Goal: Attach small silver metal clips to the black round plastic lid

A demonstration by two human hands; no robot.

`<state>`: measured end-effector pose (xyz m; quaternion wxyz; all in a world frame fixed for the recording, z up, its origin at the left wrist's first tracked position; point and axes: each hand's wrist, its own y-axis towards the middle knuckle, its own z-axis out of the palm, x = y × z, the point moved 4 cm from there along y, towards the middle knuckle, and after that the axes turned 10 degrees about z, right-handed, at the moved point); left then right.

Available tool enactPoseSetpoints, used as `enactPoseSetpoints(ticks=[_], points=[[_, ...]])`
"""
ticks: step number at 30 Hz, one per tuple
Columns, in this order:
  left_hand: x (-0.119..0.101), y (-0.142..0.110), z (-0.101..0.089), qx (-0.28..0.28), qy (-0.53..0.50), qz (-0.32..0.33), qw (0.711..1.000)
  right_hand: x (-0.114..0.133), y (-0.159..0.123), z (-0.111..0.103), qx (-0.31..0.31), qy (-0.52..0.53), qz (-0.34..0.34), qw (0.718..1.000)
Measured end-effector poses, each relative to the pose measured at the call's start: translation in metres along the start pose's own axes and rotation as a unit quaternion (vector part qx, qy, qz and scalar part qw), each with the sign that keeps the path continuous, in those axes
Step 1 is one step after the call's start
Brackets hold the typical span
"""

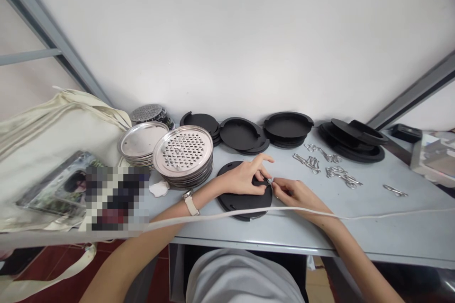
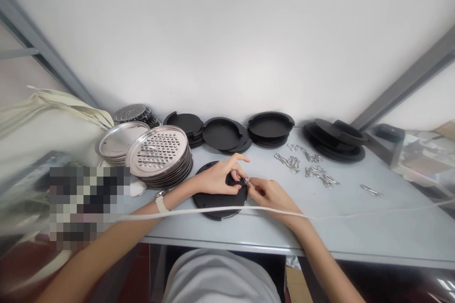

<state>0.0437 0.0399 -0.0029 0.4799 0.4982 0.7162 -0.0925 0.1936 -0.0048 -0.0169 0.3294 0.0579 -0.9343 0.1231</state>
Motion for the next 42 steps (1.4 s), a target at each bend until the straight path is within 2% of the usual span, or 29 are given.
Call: enactPoseSetpoints(ticks=[22, 30, 42], points=[[0.0, 0.0, -0.003, -0.011, -0.011, -0.002, 1.0, -0.009, 0.001, -0.001, 0.039, 0.037, 0.005, 0.999], [0.003, 0.0, -0.004, -0.009, 0.002, -0.016, 1.0, -0.002, 0.0, -0.002, 0.004, 0.013, 0.001, 1.0], [0.001, -0.001, -0.002, -0.01, 0.0, -0.003, 1.0, 0.002, 0.0, 0.0, 0.006, 0.001, -0.02, 1.0]])
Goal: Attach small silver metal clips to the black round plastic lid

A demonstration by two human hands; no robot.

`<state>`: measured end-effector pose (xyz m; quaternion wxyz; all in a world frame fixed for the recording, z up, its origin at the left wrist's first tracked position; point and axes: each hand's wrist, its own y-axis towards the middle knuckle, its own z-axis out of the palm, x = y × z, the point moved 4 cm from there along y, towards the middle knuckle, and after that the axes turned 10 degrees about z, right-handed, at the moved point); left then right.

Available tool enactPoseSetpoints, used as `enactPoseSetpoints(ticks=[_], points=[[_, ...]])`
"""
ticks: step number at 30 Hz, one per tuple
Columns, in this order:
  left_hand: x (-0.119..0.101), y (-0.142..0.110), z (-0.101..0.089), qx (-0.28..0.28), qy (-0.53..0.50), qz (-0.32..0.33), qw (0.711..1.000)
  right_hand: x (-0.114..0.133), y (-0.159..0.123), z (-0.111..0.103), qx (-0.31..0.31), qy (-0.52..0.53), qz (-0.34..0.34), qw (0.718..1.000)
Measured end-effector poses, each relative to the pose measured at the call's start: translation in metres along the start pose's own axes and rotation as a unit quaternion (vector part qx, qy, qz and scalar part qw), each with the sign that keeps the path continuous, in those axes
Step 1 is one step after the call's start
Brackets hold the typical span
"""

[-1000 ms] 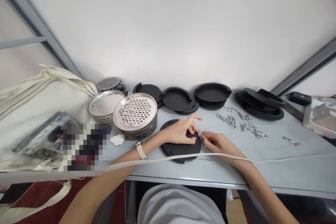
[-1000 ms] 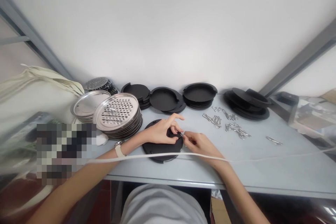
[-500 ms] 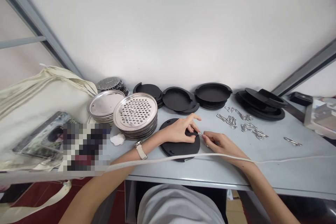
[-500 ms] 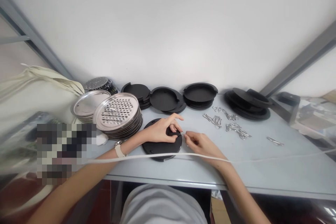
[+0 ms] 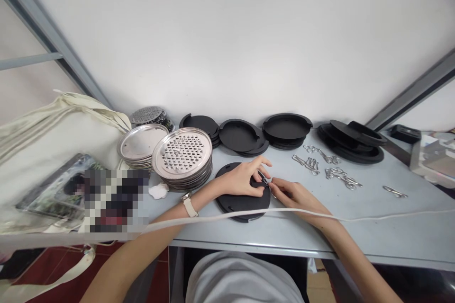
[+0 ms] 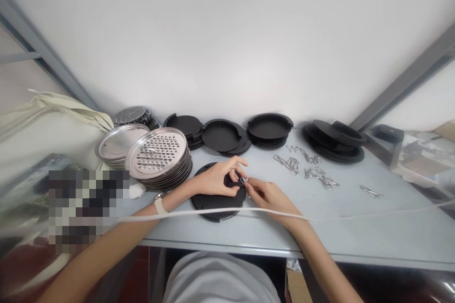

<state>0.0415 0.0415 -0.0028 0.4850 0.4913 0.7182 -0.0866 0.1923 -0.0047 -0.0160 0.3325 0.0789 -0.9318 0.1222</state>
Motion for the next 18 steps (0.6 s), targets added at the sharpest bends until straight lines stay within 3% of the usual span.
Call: enactPoseSetpoints(ticks=[18], points=[[-0.0009, 0.0, -0.0011, 0.005, -0.004, -0.004, 1.0, -0.0001, -0.0012, -0.0015, 0.001, 0.042, 0.012, 0.999]])
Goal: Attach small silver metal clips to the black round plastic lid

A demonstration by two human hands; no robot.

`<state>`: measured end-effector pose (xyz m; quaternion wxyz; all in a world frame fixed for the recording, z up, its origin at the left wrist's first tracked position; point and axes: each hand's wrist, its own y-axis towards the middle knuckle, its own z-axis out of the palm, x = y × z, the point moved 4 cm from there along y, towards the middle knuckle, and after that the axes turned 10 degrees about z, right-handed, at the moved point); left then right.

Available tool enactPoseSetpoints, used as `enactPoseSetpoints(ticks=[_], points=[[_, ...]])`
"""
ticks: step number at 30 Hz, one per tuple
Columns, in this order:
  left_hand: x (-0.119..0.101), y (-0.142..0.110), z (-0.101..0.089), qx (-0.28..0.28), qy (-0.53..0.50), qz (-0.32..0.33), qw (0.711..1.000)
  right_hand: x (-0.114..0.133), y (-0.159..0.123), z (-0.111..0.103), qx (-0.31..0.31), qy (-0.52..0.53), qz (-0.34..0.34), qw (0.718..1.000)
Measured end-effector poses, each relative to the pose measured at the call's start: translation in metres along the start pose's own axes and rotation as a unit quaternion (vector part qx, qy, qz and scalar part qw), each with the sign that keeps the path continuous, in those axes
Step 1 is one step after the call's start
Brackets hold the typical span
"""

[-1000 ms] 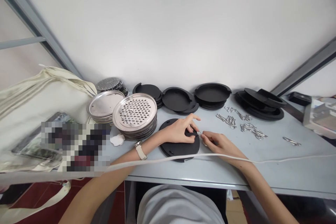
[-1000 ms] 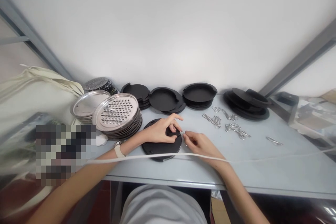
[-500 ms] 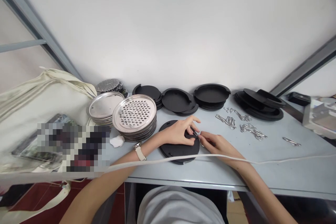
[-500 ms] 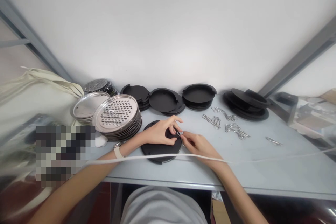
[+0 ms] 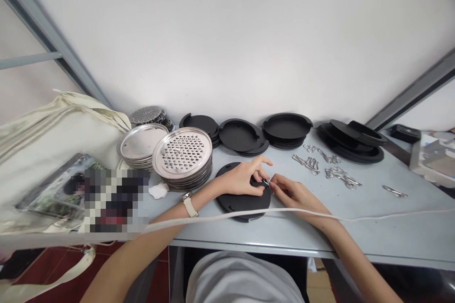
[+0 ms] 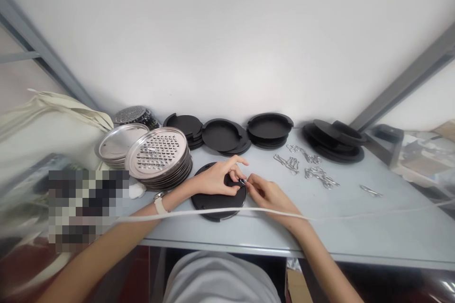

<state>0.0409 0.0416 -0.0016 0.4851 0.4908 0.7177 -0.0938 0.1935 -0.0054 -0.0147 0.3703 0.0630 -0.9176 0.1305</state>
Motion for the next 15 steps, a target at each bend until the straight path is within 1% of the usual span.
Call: enactPoseSetpoints(ticks=[7, 15], points=[[-0.0026, 0.0007, -0.0007, 0.007, -0.001, -0.008, 1.0, 0.003, -0.002, -0.0016, 0.001, 0.009, 0.001, 1.0], [-0.0008, 0.0002, -0.0003, 0.008, -0.01, -0.001, 1.0, 0.0012, -0.002, -0.0019, 0.003, 0.008, 0.004, 1.0]])
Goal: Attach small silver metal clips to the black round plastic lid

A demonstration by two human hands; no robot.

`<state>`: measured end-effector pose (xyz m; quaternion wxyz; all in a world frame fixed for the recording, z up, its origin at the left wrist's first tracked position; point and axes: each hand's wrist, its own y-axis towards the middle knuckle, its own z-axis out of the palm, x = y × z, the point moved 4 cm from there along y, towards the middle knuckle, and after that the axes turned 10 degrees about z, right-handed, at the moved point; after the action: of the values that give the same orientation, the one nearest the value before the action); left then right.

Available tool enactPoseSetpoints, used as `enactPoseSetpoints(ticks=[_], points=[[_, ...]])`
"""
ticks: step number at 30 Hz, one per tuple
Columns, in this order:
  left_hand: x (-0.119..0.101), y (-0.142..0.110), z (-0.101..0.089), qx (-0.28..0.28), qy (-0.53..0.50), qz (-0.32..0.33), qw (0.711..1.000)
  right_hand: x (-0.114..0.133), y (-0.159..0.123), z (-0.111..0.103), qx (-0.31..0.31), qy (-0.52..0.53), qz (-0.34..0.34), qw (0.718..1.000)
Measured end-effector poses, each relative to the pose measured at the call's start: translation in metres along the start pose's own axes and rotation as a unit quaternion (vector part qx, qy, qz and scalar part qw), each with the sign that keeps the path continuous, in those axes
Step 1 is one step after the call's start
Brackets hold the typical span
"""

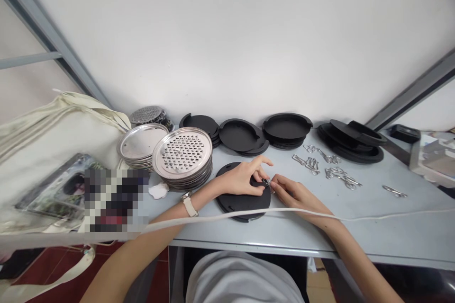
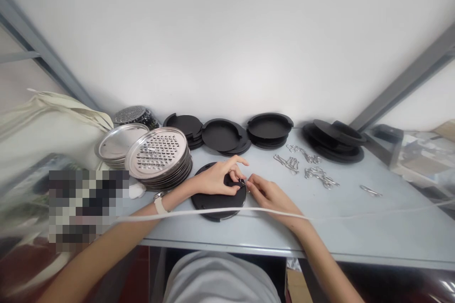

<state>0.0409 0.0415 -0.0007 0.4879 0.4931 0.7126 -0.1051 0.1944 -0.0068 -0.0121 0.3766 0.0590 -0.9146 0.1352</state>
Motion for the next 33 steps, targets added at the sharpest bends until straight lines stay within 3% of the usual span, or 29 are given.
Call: enactPoseSetpoints(ticks=[33], points=[[0.0011, -0.0005, 0.0011, 0.002, -0.006, -0.003, 1.0, -0.0013, 0.0005, -0.0005, -0.019, -0.026, -0.007, 0.999]])
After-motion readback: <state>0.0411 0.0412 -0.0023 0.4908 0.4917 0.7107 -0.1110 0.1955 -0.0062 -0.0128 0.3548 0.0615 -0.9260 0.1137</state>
